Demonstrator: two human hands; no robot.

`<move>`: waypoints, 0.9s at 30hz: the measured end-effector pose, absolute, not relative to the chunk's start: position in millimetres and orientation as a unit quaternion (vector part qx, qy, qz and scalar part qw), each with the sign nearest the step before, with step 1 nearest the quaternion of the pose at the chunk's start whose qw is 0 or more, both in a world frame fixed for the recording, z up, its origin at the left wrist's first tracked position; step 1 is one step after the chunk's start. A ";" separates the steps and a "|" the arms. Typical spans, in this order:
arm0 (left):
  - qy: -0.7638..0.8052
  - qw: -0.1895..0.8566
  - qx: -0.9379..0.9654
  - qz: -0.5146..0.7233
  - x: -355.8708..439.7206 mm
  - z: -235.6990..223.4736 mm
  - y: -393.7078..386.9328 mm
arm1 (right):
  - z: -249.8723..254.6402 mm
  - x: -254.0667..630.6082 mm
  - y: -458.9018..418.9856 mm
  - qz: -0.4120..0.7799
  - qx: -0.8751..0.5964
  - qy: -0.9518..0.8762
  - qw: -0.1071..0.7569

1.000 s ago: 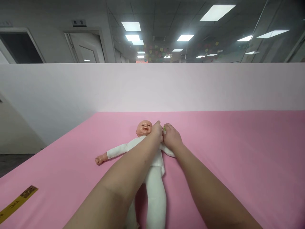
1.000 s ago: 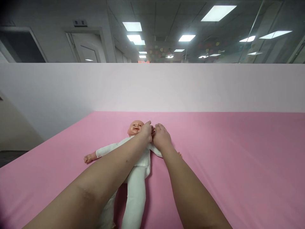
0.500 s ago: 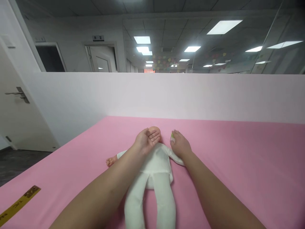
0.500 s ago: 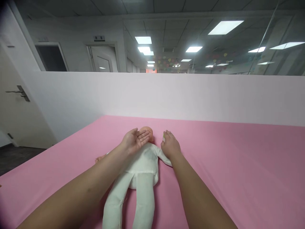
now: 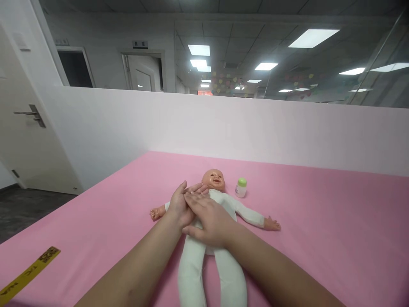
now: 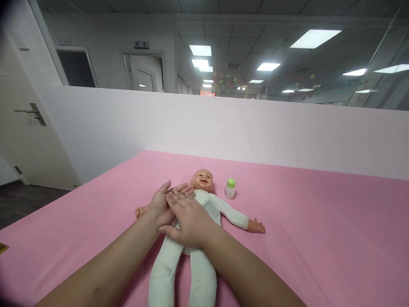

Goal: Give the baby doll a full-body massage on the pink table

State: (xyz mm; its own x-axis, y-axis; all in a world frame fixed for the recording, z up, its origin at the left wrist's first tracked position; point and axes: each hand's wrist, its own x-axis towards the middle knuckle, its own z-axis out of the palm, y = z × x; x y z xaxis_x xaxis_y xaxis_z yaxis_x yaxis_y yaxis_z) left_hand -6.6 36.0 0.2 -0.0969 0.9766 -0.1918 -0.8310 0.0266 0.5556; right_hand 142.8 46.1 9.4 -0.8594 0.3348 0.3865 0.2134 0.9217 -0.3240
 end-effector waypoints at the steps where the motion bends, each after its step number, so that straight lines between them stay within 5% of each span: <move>1: 0.281 0.661 0.132 0.684 -6.2 0.8 34.8 | 7.3 141.7 45.7 0.137 -0.153 -0.956 0.210; 18: 0.260 0.659 0.105 0.698 -8.5 4.7 25.2 | 18.3 148.4 21.5 0.197 -0.133 -0.958 0.161; 27: 0.249 0.696 0.073 0.669 5.4 16.0 16.8 | 14.2 148.9 39.5 0.124 -0.193 -0.963 0.143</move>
